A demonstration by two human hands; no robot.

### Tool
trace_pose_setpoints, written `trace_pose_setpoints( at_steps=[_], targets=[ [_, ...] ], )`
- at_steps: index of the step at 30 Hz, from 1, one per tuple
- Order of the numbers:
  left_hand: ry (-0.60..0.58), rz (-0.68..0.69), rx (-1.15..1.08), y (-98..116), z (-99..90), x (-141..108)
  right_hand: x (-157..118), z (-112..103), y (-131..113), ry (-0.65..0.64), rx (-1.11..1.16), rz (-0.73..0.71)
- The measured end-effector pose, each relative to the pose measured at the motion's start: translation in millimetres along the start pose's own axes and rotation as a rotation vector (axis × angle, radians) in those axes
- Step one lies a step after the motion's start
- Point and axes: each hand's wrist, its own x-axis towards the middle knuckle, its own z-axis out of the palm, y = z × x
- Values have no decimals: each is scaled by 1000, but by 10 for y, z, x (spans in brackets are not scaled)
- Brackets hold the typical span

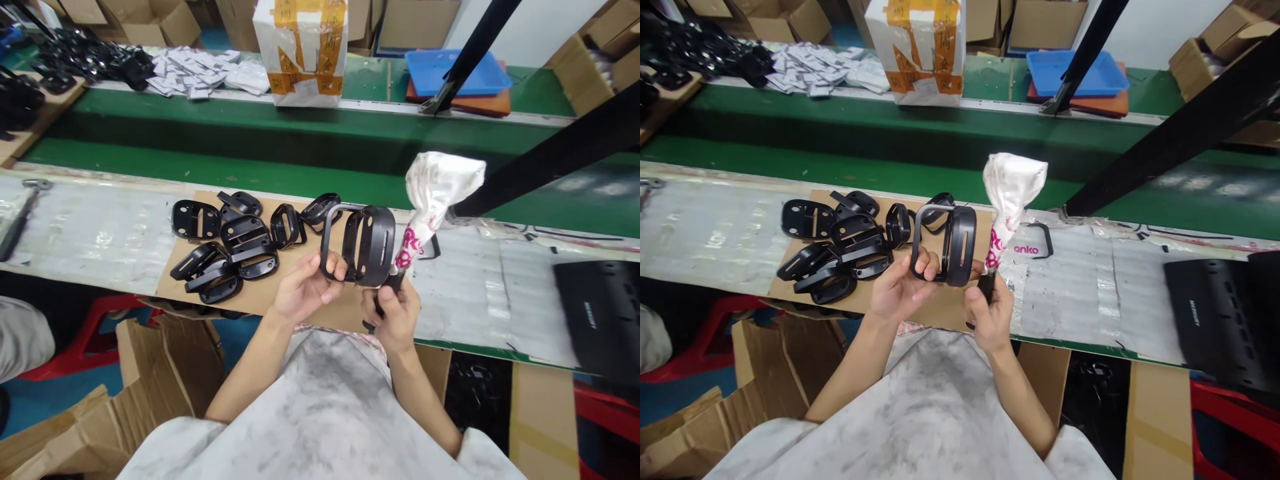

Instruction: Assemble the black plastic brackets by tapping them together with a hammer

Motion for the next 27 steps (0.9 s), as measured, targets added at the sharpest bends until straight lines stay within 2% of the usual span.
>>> trace_pose_setpoints(
  at_steps=[2,5,8,11,14,17,20,24,27],
  targets=[
    [10,-16,13,9,6,-3,52,-2,25,43,100,7],
    [38,-27,55,-7,32,1,129,-22,38,101,116,61],
    [43,7,116,-50,33,16,165,-47,39,67,93,124],
    [36,152,239,-85,-47,21,182,-22,-18,23,19,146],
    [1,327,470,-90,-189,3,220,57,-150,45,-87,119],
    [-43,387,601,-92,-285,-28,274,119,-256,52,-97,100],
    [41,305,538,-115,-260,-62,308,119,-239,57,-40,80],
    [123,57,567,-148,-126,-91,299,77,-134,118,-46,-1],
    [216,9,574,-164,-83,-77,278,51,-127,88,-40,28]
  ],
)
